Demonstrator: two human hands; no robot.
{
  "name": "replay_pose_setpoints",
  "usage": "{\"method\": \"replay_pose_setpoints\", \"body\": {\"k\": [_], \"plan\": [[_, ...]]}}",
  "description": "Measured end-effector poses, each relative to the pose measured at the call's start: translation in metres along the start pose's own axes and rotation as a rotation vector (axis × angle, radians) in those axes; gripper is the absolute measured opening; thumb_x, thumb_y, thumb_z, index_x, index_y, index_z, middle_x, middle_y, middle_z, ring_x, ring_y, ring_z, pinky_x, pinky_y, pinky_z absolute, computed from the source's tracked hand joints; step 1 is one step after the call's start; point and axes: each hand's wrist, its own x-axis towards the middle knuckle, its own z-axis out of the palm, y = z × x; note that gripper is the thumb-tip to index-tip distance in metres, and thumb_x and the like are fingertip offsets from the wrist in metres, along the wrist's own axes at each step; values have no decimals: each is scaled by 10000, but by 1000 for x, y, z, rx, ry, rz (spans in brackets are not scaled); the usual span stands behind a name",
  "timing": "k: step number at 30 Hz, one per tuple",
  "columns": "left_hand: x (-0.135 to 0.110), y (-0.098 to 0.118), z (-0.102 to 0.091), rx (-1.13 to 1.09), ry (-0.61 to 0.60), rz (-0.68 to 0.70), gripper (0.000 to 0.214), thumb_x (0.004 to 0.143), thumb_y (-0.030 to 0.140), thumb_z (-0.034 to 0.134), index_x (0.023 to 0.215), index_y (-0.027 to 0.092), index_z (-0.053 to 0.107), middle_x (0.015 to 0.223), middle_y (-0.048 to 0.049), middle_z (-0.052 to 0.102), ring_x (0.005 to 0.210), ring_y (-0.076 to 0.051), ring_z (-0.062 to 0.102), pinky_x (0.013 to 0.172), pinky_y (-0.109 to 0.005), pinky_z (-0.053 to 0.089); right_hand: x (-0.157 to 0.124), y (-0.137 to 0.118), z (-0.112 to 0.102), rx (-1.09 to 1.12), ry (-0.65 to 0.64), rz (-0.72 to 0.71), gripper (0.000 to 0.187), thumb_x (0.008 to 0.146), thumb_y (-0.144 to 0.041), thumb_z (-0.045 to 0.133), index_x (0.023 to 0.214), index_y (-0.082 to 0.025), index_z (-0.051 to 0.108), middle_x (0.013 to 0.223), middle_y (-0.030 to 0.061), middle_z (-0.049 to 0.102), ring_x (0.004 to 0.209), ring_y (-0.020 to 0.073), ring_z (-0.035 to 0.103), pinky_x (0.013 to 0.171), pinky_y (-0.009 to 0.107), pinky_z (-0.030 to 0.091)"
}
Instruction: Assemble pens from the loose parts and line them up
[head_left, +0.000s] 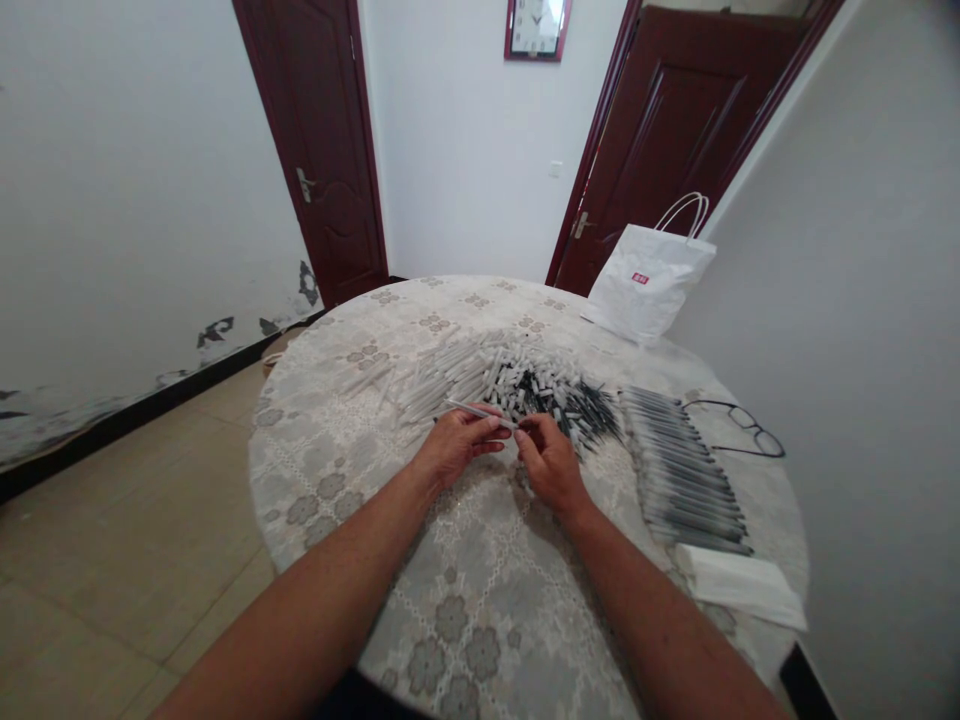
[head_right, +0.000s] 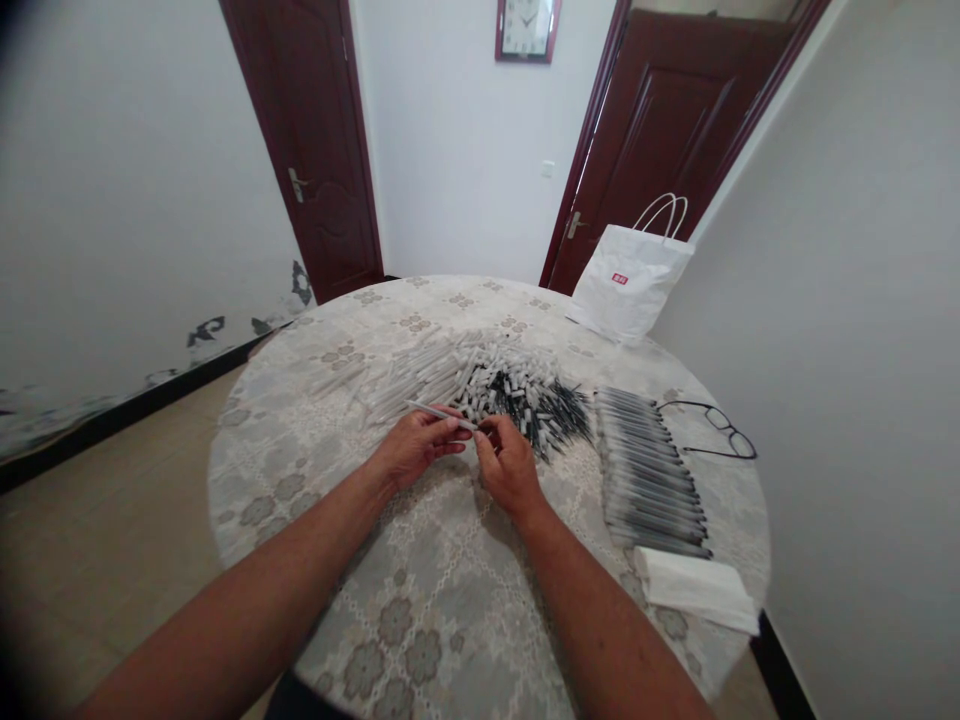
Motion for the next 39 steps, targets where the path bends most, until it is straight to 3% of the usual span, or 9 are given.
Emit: {"method": "replay_pose_setpoints", "body": {"k": [4,9,16,20,24,26,32,35,39], "plan": [[-1,1,1,12,0,-12,315,710,273,848,953,137,701,915,-118,749,840,-225,734,762,-347,591,0,0,1,-74,-23,0,243,974,-412,464,992,-210,599,787,15,669,700,168,616,673,266,446],[-2,2,2,57,-12,-14,324,717,298,844,957,133,704,919,-126,751,839,-225,734,765,-345,585,1,-1,-1,-70,-85,27,412,1021,-456,350,772,-218,577,699,7,638,671,158,609,643,249,424],[0,0,-1,32,-16,11,325,737,307,830,982,142,694,969,-126,753,859,-225,734,772,-347,587,-1,-1,-2,-18,-15,-15,278,948,-423,518,1107,-202,574,909,30,690,697,155,618,671,260,456],[0,-2,-3,38,-15,-4,342,736,313,832,985,133,683,911,-113,752,846,-220,734,774,-347,587,0,-3,-2,-89,-41,-21,261,977,-415,457,955,-204,609,767,14,656,693,166,599,666,263,436],[-1,-2,-2,54,-25,-22,354,732,315,833,988,130,674,878,-99,749,825,-208,730,763,-333,579,0,-5,-4,-91,-92,-9,399,1018,-427,357,766,-213,581,669,4,605,640,158,574,643,266,413],[-2,-1,-1,56,-29,-28,357,729,320,834,984,131,671,863,-96,748,823,-206,729,758,-326,574,0,-4,-4,-65,-98,5,415,1024,-431,341,767,-214,582,666,3,608,629,158,579,637,269,415],[-2,0,0,35,-20,-24,341,730,313,831,978,139,674,879,-87,746,831,-201,726,748,-317,572,-3,1,-2,-56,-35,-29,251,947,-417,523,1066,-202,573,877,32,688,725,176,628,685,275,452],[-1,-1,-1,41,-23,-26,338,740,312,824,984,136,671,874,-92,745,836,-206,729,747,-316,573,-2,0,-2,-104,-40,-40,232,975,-402,469,989,-207,593,820,24,670,728,173,615,683,269,436],[-1,-3,-2,48,-41,-31,344,737,320,828,979,136,669,858,-91,744,834,-208,731,755,-321,574,-1,-1,-3,-144,-85,-35,374,1020,-417,363,783,-213,568,703,7,610,667,159,573,647,263,402]]}}
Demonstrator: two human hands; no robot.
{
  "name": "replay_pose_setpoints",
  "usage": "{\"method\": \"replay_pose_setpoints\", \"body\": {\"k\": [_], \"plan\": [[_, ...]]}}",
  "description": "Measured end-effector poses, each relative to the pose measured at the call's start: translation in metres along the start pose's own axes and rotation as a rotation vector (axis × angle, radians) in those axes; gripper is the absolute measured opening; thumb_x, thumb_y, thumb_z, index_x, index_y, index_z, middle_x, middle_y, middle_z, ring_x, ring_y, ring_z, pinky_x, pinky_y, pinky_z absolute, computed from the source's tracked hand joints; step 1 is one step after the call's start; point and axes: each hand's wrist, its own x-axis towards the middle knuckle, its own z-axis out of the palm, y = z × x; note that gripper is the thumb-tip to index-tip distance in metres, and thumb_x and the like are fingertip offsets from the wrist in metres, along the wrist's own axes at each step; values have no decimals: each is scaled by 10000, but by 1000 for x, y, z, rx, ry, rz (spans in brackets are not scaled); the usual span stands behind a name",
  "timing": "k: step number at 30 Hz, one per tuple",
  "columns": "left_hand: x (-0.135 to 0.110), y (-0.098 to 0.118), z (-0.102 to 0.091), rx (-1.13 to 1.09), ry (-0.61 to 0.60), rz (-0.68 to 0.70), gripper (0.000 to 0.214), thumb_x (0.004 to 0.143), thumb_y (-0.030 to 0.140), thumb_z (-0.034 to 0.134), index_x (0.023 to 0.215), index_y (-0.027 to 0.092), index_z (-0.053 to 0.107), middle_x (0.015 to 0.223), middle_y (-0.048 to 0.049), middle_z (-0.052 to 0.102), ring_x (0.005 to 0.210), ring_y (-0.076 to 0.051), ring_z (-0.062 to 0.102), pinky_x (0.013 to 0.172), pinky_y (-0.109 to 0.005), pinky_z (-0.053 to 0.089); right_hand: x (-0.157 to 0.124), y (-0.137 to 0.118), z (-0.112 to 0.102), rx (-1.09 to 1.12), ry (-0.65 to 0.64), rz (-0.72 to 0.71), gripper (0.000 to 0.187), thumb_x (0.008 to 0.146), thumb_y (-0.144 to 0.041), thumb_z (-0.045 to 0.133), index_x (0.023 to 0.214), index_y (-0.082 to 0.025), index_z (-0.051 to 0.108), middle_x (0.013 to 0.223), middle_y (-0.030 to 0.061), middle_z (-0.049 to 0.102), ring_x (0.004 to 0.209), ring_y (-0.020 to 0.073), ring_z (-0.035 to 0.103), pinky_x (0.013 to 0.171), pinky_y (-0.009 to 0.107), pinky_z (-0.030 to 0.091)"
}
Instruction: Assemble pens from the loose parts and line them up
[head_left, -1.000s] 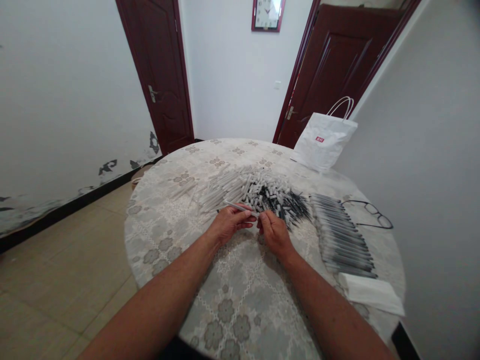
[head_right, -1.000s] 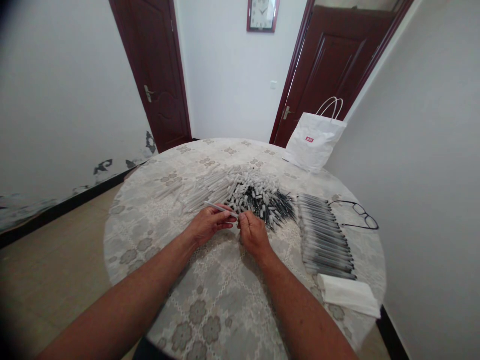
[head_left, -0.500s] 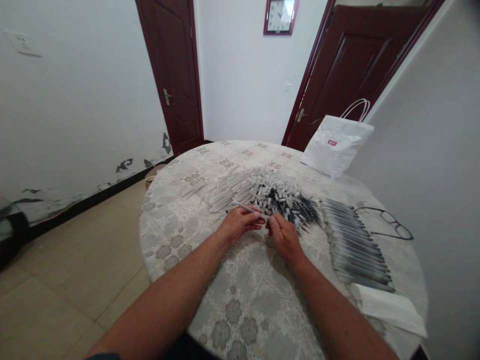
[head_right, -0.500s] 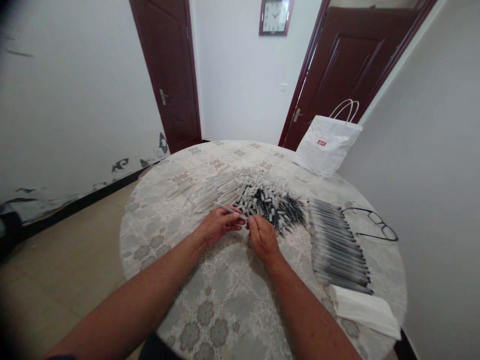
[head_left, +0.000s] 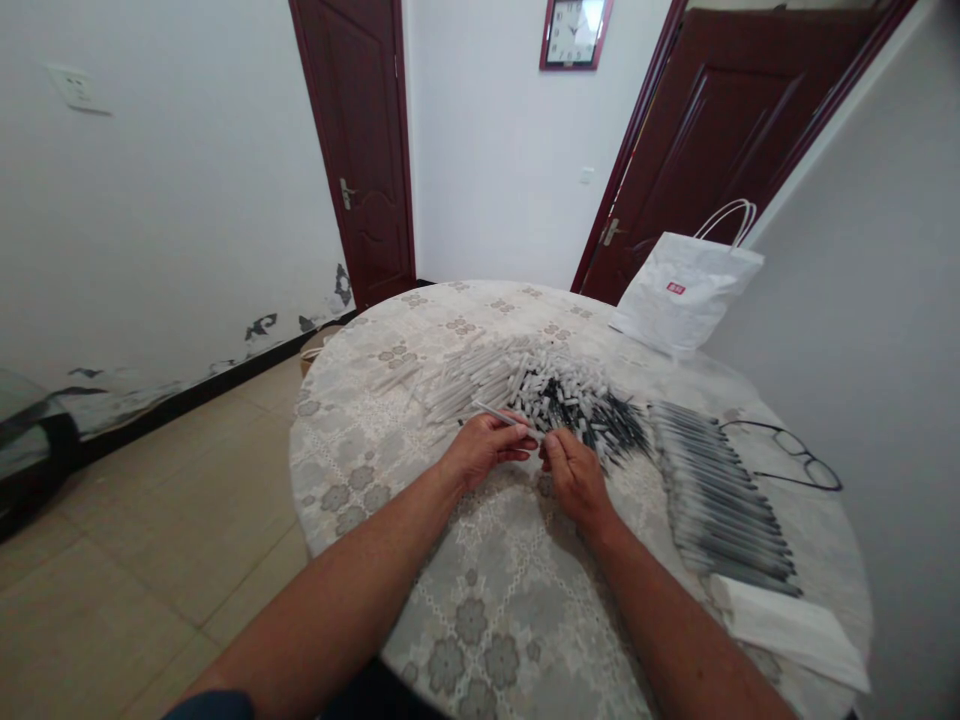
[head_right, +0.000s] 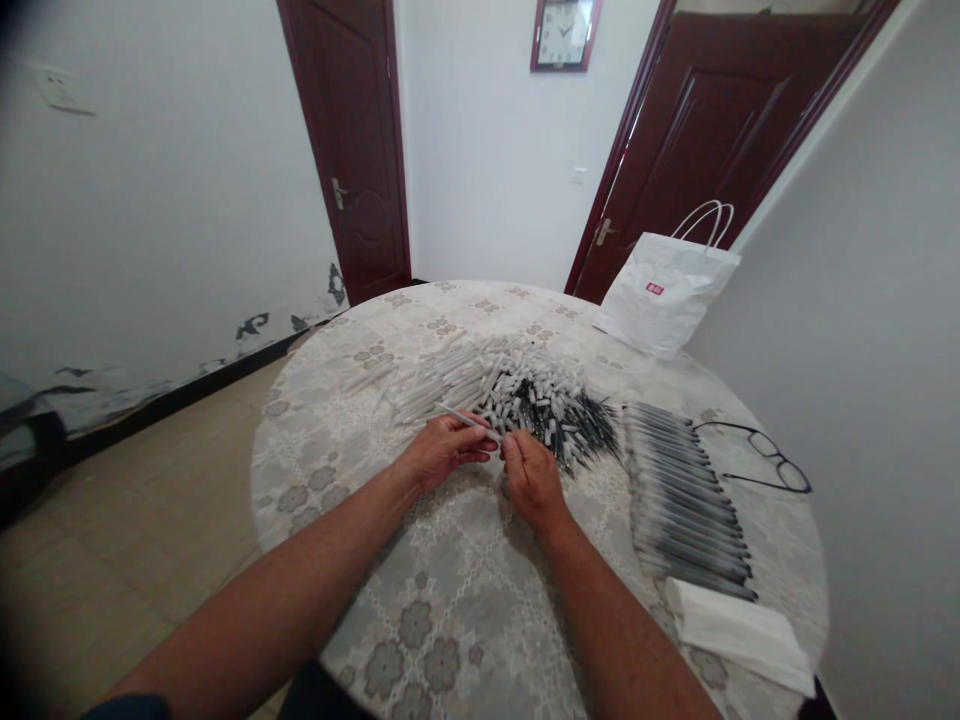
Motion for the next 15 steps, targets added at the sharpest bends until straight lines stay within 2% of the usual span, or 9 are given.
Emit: {"method": "replay_pose_setpoints", "body": {"k": [3,6,8,15], "plan": [[0,1,1,1,9,-2,356,724,329,837,974,136,673,857,-93,746,825,-208,732,747,-318,574,0,1,0,27,-4,10,386,1025,-417,348,780,-213,567,689,0,602,640,153,562,638,263,403],[-1,3,2,-14,30,6,355,718,323,841,972,135,678,856,-92,747,817,-206,733,753,-325,578,-1,2,-1,52,47,-20,252,988,-408,443,972,-205,591,792,12,650,701,166,596,672,267,432],[-1,4,2,-24,40,12,352,715,314,843,969,133,680,851,-90,746,812,-205,732,756,-330,581,-1,1,-1,42,72,-38,232,953,-397,506,1053,-200,579,856,27,669,739,175,611,692,273,445],[-1,3,2,-19,26,-1,357,720,309,842,982,131,677,844,-92,746,811,-204,733,751,-325,582,0,2,0,-12,18,-12,249,990,-381,412,913,-217,582,783,24,648,723,179,602,683,273,425]]}}
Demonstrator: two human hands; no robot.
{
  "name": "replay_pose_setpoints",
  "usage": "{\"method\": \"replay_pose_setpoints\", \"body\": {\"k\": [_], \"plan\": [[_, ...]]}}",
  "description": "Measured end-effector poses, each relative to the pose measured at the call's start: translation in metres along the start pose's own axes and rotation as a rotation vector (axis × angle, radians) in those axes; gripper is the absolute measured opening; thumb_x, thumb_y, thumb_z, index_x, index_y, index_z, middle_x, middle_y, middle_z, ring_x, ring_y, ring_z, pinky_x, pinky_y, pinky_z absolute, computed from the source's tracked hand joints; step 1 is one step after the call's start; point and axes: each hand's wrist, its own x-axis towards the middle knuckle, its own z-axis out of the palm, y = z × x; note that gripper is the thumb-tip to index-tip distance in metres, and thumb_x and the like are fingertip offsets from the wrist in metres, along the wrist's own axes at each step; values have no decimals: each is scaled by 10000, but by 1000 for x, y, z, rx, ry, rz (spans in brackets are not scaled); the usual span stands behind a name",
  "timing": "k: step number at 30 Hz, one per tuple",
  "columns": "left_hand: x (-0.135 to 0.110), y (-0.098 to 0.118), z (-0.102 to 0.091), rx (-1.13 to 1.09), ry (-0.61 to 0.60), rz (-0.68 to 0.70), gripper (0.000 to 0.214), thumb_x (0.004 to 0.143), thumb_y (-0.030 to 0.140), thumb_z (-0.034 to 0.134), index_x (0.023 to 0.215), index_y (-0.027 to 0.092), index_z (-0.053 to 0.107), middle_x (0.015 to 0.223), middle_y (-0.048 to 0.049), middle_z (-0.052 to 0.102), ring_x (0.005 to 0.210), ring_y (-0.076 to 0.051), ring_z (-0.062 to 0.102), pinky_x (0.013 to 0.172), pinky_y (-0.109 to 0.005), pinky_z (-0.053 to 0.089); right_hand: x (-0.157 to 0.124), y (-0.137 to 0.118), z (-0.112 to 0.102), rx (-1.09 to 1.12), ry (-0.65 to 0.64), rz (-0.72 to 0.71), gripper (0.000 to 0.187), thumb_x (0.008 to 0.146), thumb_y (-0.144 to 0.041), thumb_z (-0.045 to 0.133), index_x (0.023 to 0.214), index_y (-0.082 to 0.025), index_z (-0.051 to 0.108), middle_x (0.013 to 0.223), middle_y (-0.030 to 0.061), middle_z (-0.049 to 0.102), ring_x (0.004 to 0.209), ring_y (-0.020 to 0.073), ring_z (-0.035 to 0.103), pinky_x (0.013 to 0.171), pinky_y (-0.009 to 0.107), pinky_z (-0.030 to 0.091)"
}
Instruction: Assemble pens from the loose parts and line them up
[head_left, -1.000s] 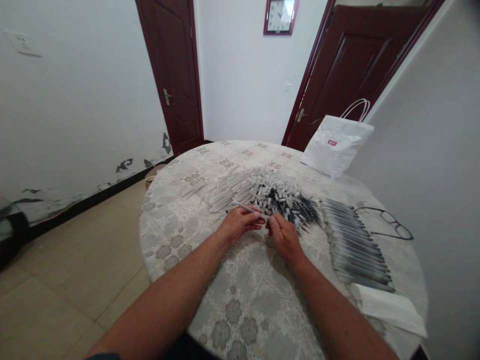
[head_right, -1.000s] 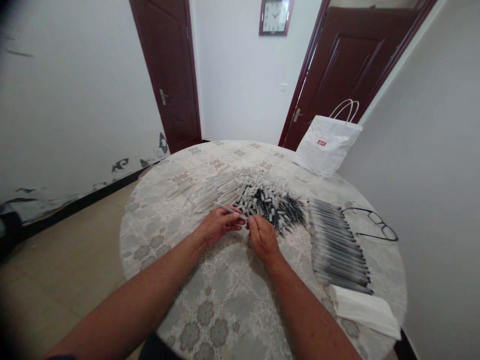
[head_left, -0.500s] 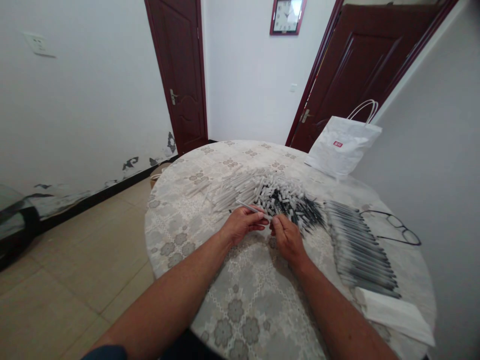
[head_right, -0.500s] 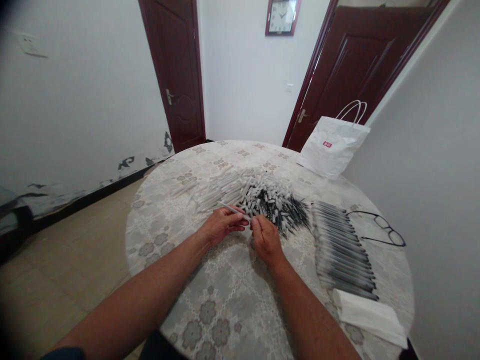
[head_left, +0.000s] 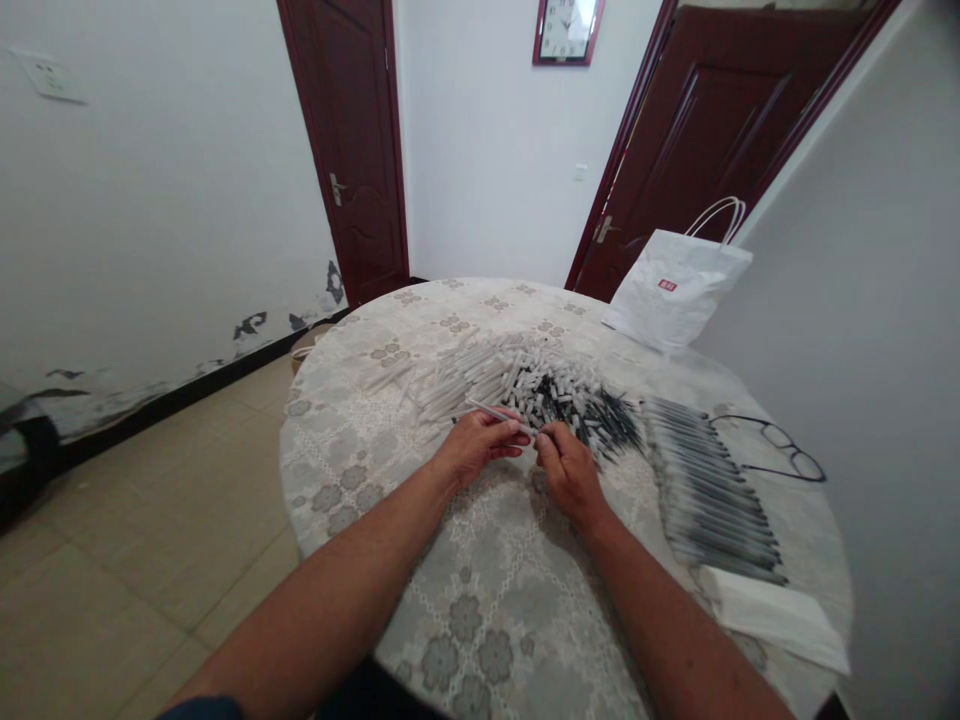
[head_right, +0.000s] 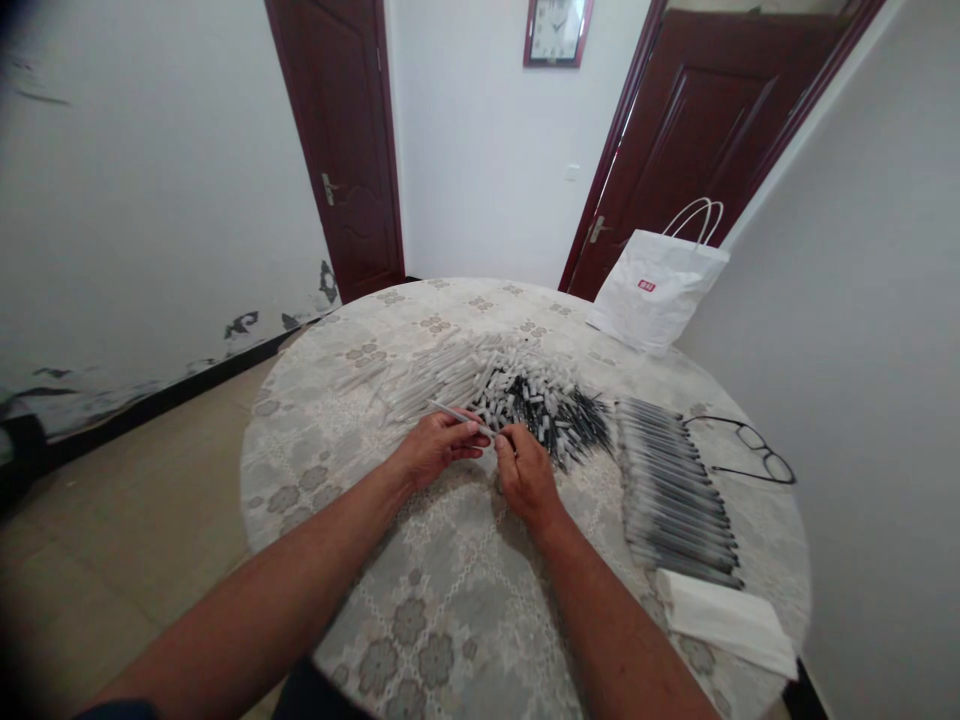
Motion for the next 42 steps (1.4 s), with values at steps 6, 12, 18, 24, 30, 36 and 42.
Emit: {"method": "replay_pose_setpoints", "body": {"k": [6,12,18,24,30,36,42], "plan": [[1,-2,-2,2,8,-11,337,739,307,827,981,135,669,834,-93,748,816,-207,736,751,-326,584,1,-1,0,28,-45,30,307,1005,-412,383,839,-226,563,702,2,618,663,169,580,653,265,407],[2,-4,-4,35,-5,-9,338,760,339,813,984,127,675,839,-103,749,802,-203,733,748,-326,585,0,-2,1,178,-61,94,382,1004,-447,363,772,-216,561,651,-9,606,597,152,556,609,260,408],[1,-1,-3,103,-2,-2,368,752,390,816,978,126,695,868,-115,742,815,-206,720,722,-317,579,0,-2,0,246,-65,112,373,998,-468,379,794,-217,564,684,-5,621,592,155,565,592,264,426],[-1,3,0,145,20,-2,386,707,425,841,899,116,709,843,-99,715,752,-180,685,695,-319,576,1,-8,-5,150,-52,54,354,1005,-442,397,776,-221,553,668,-13,592,621,152,558,634,264,419],[-1,3,0,238,-19,51,363,746,436,797,917,123,729,826,-79,698,739,-166,662,689,-315,570,2,-11,-5,157,-65,38,289,988,-435,440,938,-215,621,781,11,666,681,160,600,659,262,445],[1,17,-13,438,110,184,379,804,509,697,898,143,729,859,-94,719,771,-191,668,633,-279,539,6,0,-9,119,134,72,293,959,-408,474,1049,-200,659,810,24,682,681,161,603,670,269,450],[8,30,-40,733,463,338,254,835,375,624,962,176,718,814,-55,720,725,-189,653,608,-269,492,13,24,-18,83,346,131,324,941,-412,465,1051,-182,665,698,3,617,648,176,566,649,281,433]]}}
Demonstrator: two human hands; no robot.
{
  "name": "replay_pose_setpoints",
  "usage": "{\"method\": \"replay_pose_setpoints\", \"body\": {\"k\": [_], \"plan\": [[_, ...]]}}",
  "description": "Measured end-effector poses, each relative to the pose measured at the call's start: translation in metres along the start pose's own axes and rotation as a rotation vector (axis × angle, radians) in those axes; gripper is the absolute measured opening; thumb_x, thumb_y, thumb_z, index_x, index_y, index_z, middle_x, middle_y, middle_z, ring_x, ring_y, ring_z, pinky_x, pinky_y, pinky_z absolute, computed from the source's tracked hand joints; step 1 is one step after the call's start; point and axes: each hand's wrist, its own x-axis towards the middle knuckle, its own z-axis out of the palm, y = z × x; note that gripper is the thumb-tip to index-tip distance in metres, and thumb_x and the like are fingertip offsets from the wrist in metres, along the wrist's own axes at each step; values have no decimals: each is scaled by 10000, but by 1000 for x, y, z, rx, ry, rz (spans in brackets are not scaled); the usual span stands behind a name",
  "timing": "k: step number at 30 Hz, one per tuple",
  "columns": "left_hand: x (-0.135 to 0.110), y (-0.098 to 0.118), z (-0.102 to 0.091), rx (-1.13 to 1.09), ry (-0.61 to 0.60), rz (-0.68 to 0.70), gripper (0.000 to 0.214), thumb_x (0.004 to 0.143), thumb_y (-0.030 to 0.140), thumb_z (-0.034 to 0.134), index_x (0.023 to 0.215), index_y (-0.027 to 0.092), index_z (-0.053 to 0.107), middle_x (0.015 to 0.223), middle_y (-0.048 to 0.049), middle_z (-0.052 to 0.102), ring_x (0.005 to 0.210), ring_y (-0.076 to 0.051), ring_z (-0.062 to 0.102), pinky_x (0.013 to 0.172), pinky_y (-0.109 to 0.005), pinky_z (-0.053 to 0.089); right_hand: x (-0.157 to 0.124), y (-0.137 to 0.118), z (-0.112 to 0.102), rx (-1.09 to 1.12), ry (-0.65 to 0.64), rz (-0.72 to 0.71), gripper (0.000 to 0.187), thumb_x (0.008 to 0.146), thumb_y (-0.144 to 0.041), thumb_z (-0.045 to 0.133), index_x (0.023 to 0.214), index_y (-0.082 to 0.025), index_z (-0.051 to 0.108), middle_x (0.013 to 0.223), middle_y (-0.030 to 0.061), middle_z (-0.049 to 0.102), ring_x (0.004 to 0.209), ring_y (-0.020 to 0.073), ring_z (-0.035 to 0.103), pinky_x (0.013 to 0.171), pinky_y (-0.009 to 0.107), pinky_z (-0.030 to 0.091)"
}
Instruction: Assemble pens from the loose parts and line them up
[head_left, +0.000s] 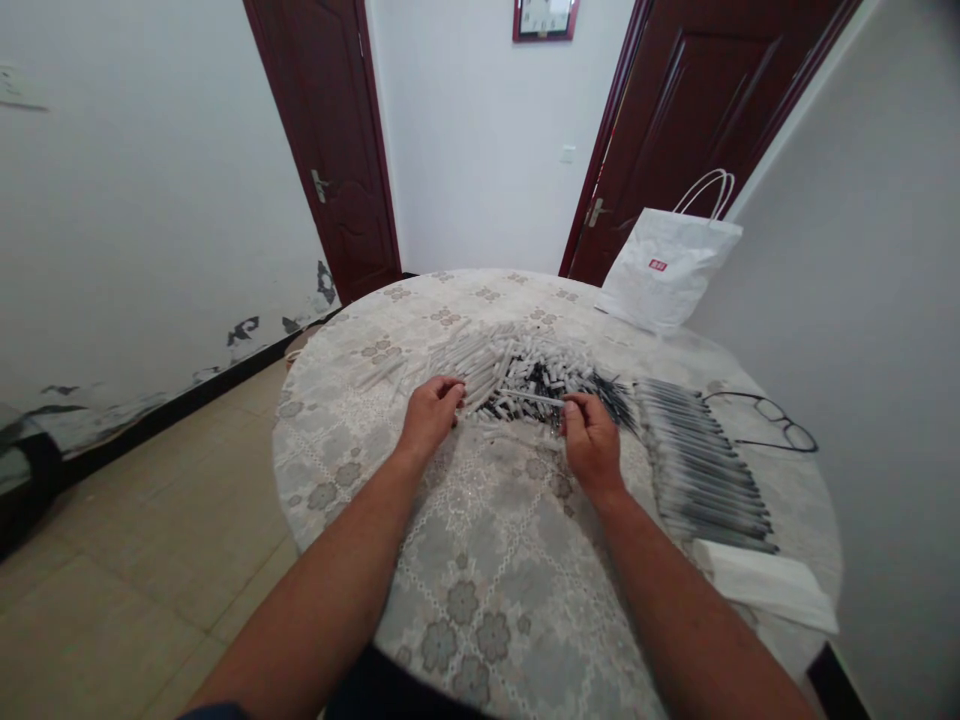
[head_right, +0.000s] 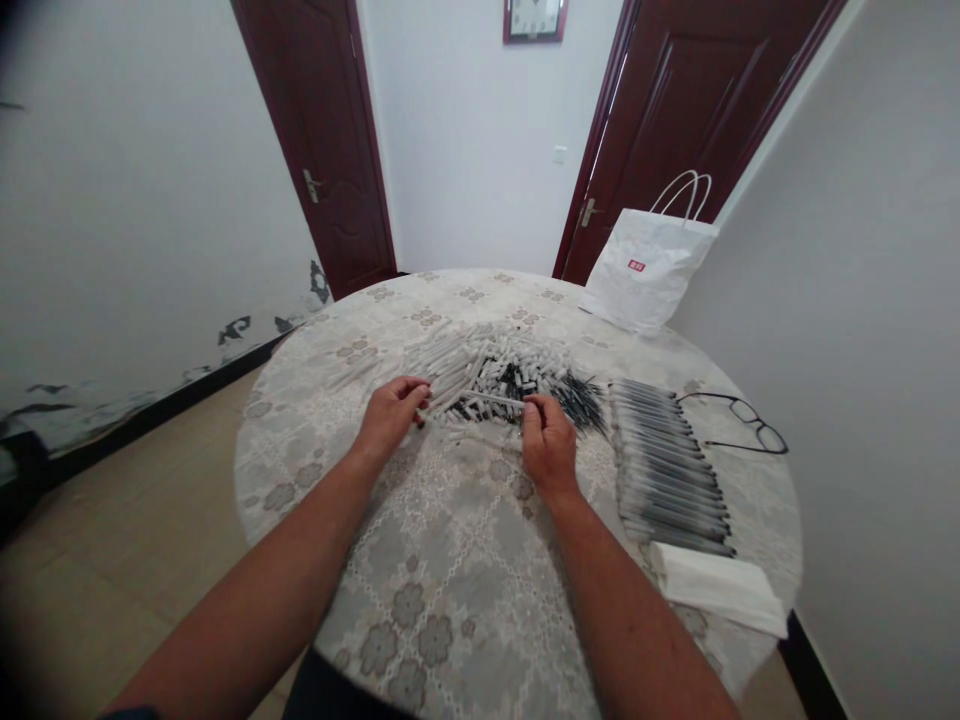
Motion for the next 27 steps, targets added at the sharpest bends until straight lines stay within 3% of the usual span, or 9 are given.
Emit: {"method": "replay_pose_setpoints", "body": {"k": [4,8,12,16,23,27], "plan": [[-3,-6,1,301,-66,205,191,840,298,616,937,198,746,858,-53,736,815,-202,660,788,-302,487,3,5,-2,0,51,-13,321,932,-402,468,1038,-173,666,743,29,645,700,197,582,679,295,439],[-10,-9,7,541,-268,354,215,859,271,596,1006,210,741,954,-68,730,906,-216,651,856,-311,467,4,3,-4,7,71,-21,318,931,-392,462,1041,-173,665,781,41,662,753,206,594,712,301,448],[-16,-12,10,690,-402,432,224,844,267,623,1038,224,727,986,-77,702,928,-227,636,858,-318,453,4,4,-4,14,75,-19,318,927,-386,457,1037,-172,664,790,47,663,773,210,597,719,305,452],[-19,-11,13,809,-458,419,191,847,278,629,1010,232,717,988,-87,677,924,-233,630,804,-307,444,4,5,-4,12,73,-25,308,924,-379,458,1030,-176,665,785,46,660,774,211,599,717,308,455],[-24,-7,16,784,-487,409,160,833,224,611,982,215,669,1002,-102,663,921,-244,625,789,-315,448,3,5,-2,5,83,-56,299,918,-373,455,1005,-181,667,777,46,656,763,214,600,707,309,457],[-21,-4,14,597,-448,374,194,794,165,605,965,216,680,964,-75,686,901,-222,632,822,-312,459,3,6,-2,21,68,-48,303,922,-376,449,1018,-173,652,762,37,645,723,199,585,680,297,445]]}}
